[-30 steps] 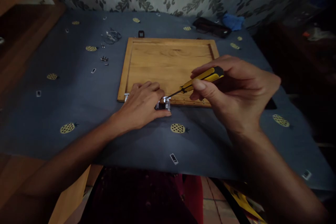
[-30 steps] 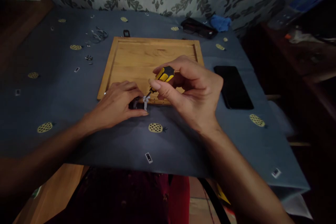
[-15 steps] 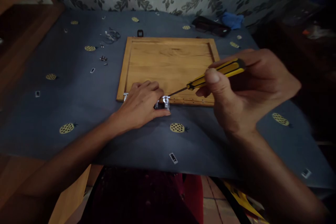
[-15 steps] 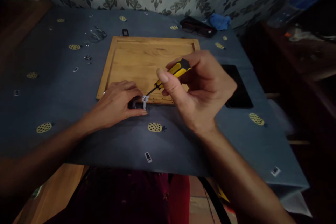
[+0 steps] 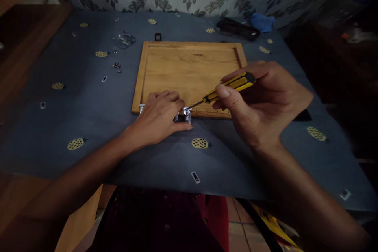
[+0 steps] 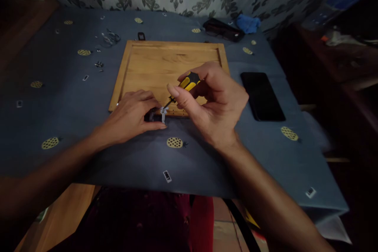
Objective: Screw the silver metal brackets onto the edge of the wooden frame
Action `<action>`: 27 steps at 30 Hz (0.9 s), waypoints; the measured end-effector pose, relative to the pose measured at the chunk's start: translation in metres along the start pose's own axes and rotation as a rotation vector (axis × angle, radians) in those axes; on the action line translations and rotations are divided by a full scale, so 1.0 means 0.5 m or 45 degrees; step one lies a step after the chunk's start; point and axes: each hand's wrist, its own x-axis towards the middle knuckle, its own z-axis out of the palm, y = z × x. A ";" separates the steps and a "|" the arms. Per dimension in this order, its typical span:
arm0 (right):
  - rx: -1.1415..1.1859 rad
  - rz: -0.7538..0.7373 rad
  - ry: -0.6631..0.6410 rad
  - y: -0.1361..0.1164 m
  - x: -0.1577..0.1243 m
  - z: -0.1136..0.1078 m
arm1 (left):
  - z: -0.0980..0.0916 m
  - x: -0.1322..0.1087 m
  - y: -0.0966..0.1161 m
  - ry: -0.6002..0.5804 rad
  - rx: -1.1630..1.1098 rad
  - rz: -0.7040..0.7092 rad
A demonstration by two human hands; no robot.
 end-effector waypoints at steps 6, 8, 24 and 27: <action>0.114 0.092 -0.182 -0.009 0.015 -0.013 | -0.002 0.000 0.001 -0.016 0.002 -0.001; 0.157 0.110 -0.238 -0.010 0.019 -0.017 | -0.001 0.000 0.001 -0.016 0.007 -0.002; 0.051 -0.154 0.075 0.001 -0.003 0.000 | 0.001 0.000 0.000 0.013 0.004 0.005; 0.089 -0.183 0.223 -0.011 0.002 0.003 | 0.003 -0.001 -0.002 0.017 -0.007 0.006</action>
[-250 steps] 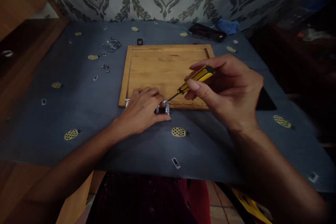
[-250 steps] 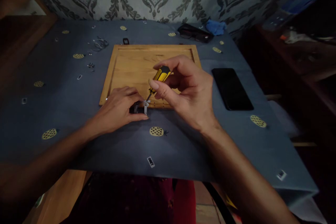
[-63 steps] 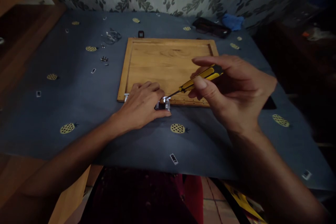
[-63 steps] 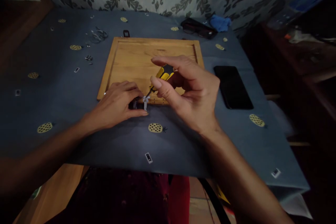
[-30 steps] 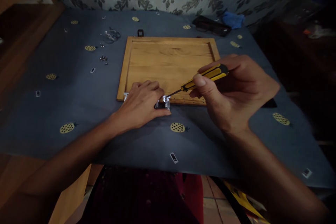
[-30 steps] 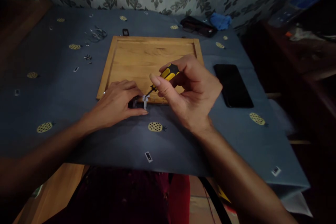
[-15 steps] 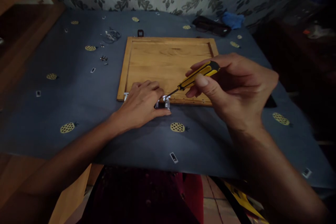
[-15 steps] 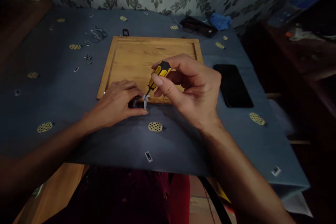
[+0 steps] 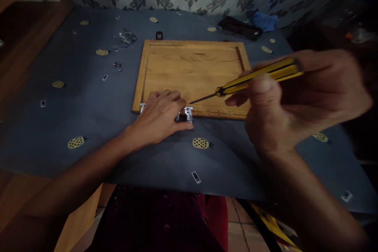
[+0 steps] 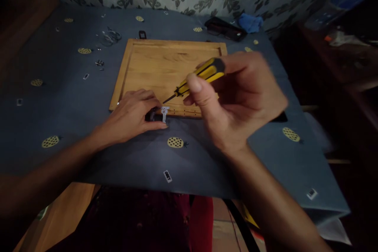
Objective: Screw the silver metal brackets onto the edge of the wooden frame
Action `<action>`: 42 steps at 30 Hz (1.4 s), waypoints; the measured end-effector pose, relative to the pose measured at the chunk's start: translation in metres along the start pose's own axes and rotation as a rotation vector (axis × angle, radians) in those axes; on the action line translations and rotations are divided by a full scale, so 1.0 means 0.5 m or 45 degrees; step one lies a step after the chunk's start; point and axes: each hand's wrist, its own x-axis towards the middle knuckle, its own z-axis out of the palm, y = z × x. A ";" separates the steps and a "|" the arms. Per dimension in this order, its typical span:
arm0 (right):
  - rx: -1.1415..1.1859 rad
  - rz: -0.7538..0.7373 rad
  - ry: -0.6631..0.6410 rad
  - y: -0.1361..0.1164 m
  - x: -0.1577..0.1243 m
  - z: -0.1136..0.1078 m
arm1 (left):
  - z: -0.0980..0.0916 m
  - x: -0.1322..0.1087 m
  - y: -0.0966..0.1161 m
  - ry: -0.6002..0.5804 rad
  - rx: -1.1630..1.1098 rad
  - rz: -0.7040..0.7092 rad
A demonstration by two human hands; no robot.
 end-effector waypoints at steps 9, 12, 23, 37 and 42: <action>-0.034 0.109 -0.105 0.001 -0.001 -0.001 | -0.002 0.000 0.000 -0.015 0.006 0.003; -0.041 0.121 -0.136 0.010 -0.006 -0.002 | -0.003 0.000 0.001 -0.012 0.007 0.003; -0.110 0.161 -0.157 0.020 -0.013 -0.010 | -0.007 0.003 0.006 -0.063 0.010 -0.030; 0.074 0.276 -0.353 0.013 0.008 -0.012 | -0.006 0.002 0.005 -0.041 0.000 -0.018; 0.050 0.224 -0.354 0.017 0.011 -0.014 | -0.007 0.002 0.006 -0.041 -0.010 -0.021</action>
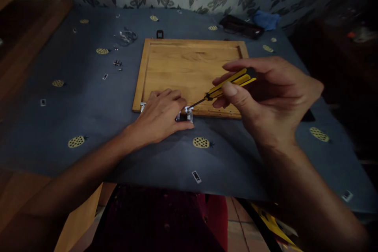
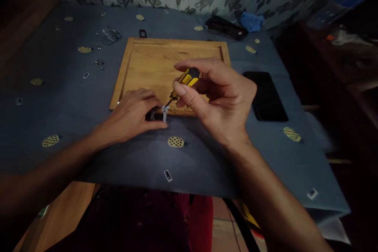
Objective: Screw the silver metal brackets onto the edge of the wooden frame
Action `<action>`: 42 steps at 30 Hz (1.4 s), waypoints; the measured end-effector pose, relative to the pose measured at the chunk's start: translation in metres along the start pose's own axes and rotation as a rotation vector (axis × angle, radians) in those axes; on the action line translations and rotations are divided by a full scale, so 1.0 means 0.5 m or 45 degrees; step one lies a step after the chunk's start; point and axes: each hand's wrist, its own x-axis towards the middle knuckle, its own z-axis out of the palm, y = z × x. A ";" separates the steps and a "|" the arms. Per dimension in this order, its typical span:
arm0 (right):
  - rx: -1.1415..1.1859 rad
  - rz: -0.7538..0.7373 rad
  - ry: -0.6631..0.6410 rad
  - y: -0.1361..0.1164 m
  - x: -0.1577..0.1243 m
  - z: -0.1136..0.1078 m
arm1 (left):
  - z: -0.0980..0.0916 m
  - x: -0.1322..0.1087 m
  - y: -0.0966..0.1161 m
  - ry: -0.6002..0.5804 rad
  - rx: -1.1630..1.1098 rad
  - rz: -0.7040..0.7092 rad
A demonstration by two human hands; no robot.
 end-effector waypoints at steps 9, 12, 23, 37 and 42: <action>0.006 -0.051 0.071 0.002 -0.008 0.010 | 0.004 0.000 -0.001 0.015 0.015 -0.001; -0.022 -0.025 0.094 0.003 -0.012 0.011 | 0.004 -0.001 -0.001 0.007 0.024 0.000; -0.061 -0.071 0.134 0.008 -0.010 0.013 | 0.005 0.000 -0.001 0.017 0.024 0.008; -0.279 -0.162 0.081 0.004 -0.021 0.003 | 0.000 0.003 -0.002 0.000 0.027 0.002; -0.096 -0.072 0.193 -0.016 -0.014 0.020 | 0.007 -0.001 -0.008 0.022 0.026 0.012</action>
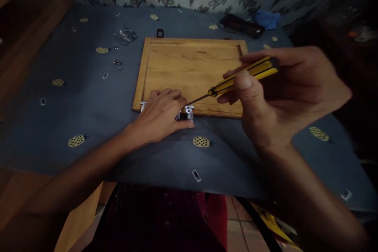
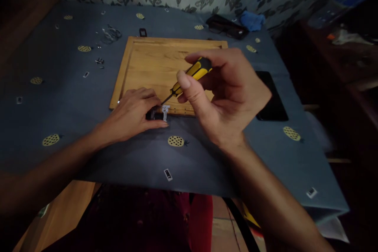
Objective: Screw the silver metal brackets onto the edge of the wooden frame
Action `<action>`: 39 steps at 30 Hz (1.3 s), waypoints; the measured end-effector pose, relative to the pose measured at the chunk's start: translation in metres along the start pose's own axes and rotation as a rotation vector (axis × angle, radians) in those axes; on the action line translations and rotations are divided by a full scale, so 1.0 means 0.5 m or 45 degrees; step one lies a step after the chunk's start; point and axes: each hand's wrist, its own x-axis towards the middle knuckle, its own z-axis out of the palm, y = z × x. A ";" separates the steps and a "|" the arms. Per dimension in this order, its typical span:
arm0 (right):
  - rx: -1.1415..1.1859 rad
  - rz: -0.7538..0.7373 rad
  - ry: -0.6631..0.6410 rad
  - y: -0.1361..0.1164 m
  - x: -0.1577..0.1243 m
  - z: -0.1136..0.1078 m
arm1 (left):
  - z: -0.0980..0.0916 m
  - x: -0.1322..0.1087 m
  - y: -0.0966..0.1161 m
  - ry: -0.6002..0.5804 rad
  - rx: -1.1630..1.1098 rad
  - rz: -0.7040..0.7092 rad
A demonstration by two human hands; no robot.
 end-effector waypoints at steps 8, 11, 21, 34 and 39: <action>-0.044 0.073 0.026 -0.001 -0.006 -0.001 | -0.002 -0.002 0.000 -0.007 0.003 -0.003; -0.060 0.058 0.005 0.008 -0.008 -0.004 | -0.004 -0.001 0.003 -0.006 0.004 0.003; -0.063 -0.015 -0.010 0.018 -0.005 -0.005 | -0.004 -0.001 0.006 -0.007 0.005 0.001; -0.094 0.010 -0.200 0.026 0.004 -0.028 | -0.002 0.001 0.006 0.012 -0.006 0.017; -0.051 0.075 -0.269 0.025 0.012 -0.030 | -0.002 0.000 0.006 0.005 -0.004 0.007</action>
